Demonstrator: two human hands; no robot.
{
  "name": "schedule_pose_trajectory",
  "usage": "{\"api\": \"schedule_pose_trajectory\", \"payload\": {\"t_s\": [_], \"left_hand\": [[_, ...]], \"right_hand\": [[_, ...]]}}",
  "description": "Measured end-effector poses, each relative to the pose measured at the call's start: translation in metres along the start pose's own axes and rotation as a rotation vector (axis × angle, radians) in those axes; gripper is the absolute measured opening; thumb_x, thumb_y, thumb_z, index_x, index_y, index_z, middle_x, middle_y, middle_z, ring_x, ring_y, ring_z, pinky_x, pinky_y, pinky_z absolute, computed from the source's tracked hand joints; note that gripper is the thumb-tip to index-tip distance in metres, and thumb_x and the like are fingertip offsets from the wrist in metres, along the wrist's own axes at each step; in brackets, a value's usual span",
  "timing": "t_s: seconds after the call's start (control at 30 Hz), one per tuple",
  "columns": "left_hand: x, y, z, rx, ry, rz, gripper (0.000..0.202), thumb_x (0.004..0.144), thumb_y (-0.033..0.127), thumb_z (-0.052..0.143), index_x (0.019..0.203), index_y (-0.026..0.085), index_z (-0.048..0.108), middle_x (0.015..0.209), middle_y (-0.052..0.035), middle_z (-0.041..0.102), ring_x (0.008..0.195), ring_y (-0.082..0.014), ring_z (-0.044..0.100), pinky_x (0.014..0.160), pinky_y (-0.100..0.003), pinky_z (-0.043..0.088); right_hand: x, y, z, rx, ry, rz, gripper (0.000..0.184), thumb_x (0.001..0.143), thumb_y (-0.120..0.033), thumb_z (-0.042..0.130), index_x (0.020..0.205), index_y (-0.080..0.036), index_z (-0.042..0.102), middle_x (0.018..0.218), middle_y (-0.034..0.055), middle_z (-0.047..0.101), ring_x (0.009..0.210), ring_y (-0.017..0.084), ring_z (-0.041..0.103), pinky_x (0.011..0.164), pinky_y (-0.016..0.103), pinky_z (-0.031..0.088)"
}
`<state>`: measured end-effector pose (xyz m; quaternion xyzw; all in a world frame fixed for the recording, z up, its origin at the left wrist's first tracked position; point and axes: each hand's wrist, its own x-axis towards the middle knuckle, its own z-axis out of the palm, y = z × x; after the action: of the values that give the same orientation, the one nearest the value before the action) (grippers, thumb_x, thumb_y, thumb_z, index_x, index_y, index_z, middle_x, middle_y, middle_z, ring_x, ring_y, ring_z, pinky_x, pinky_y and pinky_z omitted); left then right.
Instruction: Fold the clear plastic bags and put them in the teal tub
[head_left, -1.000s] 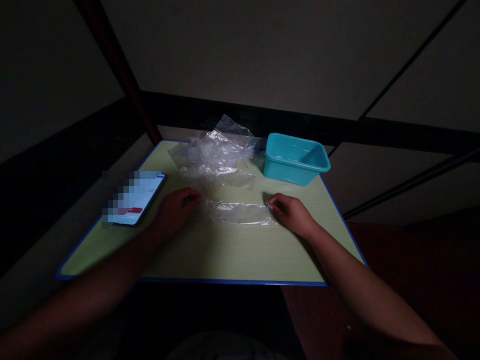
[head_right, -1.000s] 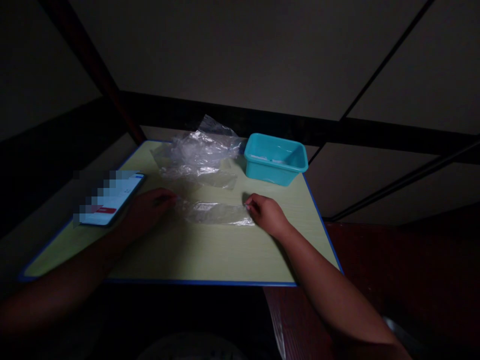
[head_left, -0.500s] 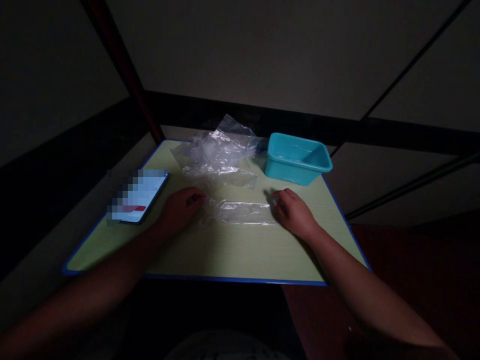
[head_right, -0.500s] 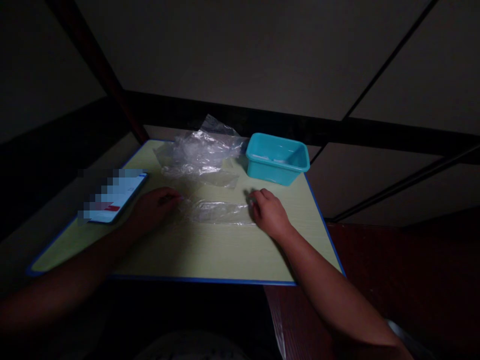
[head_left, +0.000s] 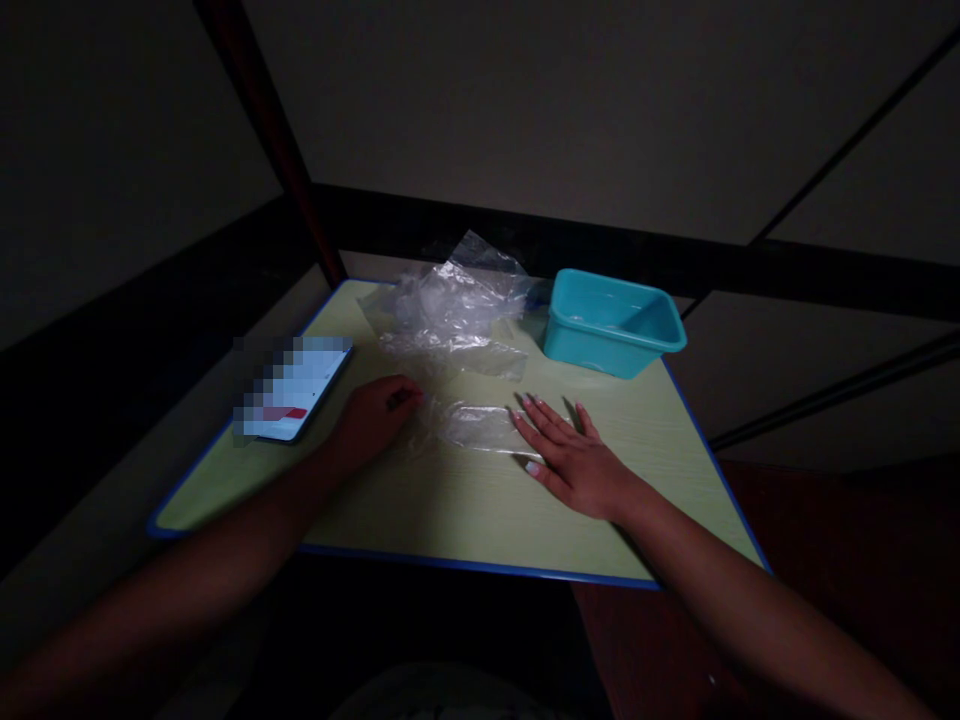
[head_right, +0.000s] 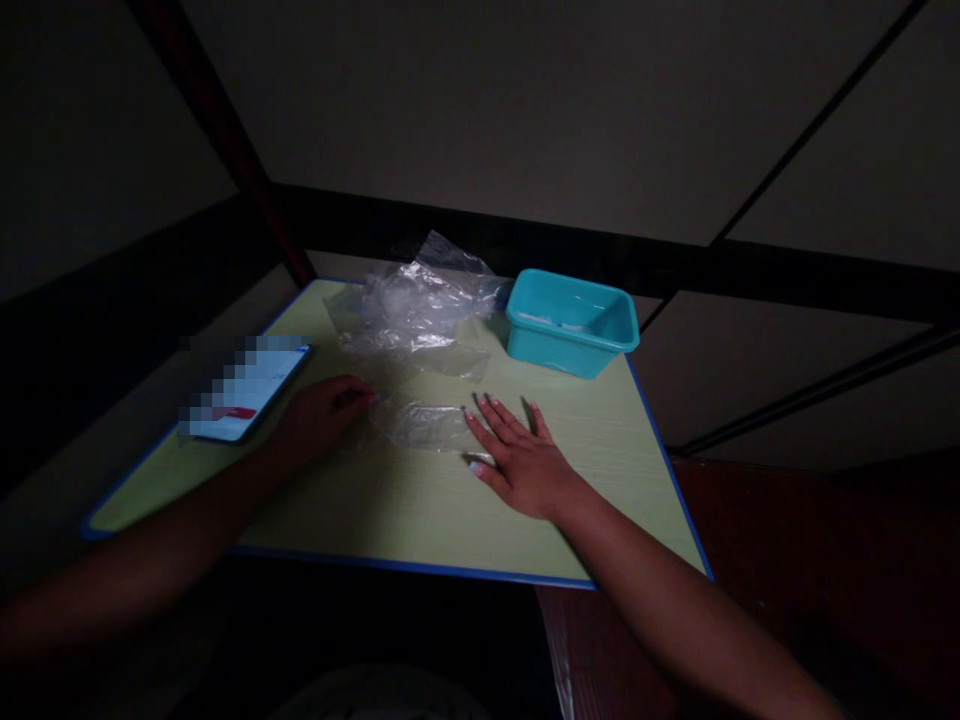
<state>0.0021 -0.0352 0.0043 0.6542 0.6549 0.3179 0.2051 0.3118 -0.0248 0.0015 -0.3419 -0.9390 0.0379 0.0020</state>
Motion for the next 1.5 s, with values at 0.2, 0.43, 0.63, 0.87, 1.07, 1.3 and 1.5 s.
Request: {"api": "schedule_pose_trajectory", "payload": {"t_s": [0.2, 0.43, 0.63, 0.87, 1.07, 1.3, 1.5], "left_hand": [[-0.001, 0.0, -0.001, 0.038, 0.037, 0.058, 0.026, 0.081, 0.037, 0.05, 0.093, 0.018, 0.063, 0.084, -0.0027, 0.064, 0.075, -0.0185, 0.059, 0.071, -0.032, 0.048], [-0.037, 0.003, -0.02, 0.284, -0.013, 0.346, 0.036, 0.077, 0.05, 0.063, 0.093, 0.018, 0.062, 0.102, -0.0093, 0.06, 0.099, -0.0284, 0.053, 0.088, -0.043, 0.044], [-0.061, -0.007, -0.016, 0.383, -0.078, 0.392, 0.025, 0.083, 0.041, 0.06, 0.095, 0.018, 0.062, 0.103, -0.0092, 0.059, 0.099, -0.0269, 0.051, 0.088, -0.041, 0.042], [-0.043, -0.014, -0.024, 0.208, -0.184, 0.332, 0.023, 0.089, 0.036, 0.048, 0.082, 0.019, 0.062, 0.09, -0.0056, 0.062, 0.092, -0.0222, 0.054, 0.084, -0.035, 0.043], [-0.025, -0.018, -0.037, 0.072, -0.26, 0.094, 0.024, 0.08, 0.041, 0.052, 0.082, 0.021, 0.065, 0.085, -0.0018, 0.065, 0.08, -0.0197, 0.061, 0.073, -0.03, 0.046], [-0.007, -0.014, -0.048, 0.087, -0.349, 0.084, 0.024, 0.077, 0.042, 0.054, 0.081, 0.022, 0.068, 0.082, -0.0005, 0.07, 0.079, -0.0197, 0.064, 0.073, -0.028, 0.047], [-0.002, -0.019, -0.056, 0.11, -0.544, 0.16, 0.023, 0.074, 0.043, 0.06, 0.079, 0.022, 0.068, 0.084, -0.0008, 0.069, 0.08, -0.019, 0.064, 0.073, -0.025, 0.045]], "right_hand": [[0.002, 0.0, 0.0, 0.003, -0.04, 0.004, 0.061, 0.1, -0.05, 0.02, 0.154, -0.026, 0.002, 0.159, 0.0075, 0.01, 0.146, 0.026, 0.014, 0.114, 0.061, 0.007], [0.002, 0.002, 0.004, -0.014, -0.023, -0.002, 0.061, 0.1, -0.051, 0.019, 0.154, -0.026, 0.004, 0.159, 0.0076, 0.012, 0.146, 0.027, 0.016, 0.113, 0.061, 0.01], [0.003, 0.004, 0.009, -0.02, 0.021, -0.008, 0.061, 0.1, -0.052, 0.02, 0.154, -0.028, 0.006, 0.158, 0.0073, 0.016, 0.144, 0.027, 0.02, 0.114, 0.06, 0.012], [0.005, 0.001, 0.004, 0.022, -0.039, 0.026, 0.06, 0.1, -0.052, 0.022, 0.153, -0.028, 0.011, 0.159, 0.0066, 0.012, 0.145, 0.027, 0.015, 0.113, 0.063, 0.011], [0.006, -0.001, 0.0, 0.042, -0.062, 0.037, 0.06, 0.1, -0.049, 0.026, 0.153, -0.025, 0.012, 0.158, 0.0078, 0.011, 0.146, 0.025, 0.013, 0.112, 0.064, 0.01], [0.005, -0.002, -0.003, 0.06, -0.076, 0.037, 0.06, 0.099, -0.049, 0.028, 0.153, -0.025, 0.014, 0.158, 0.0088, 0.011, 0.146, 0.025, 0.013, 0.112, 0.064, 0.009], [0.006, -0.001, -0.003, 0.064, -0.075, 0.029, 0.062, 0.099, -0.051, 0.027, 0.153, -0.025, 0.013, 0.158, 0.0093, 0.01, 0.146, 0.026, 0.012, 0.112, 0.064, 0.008]]}}
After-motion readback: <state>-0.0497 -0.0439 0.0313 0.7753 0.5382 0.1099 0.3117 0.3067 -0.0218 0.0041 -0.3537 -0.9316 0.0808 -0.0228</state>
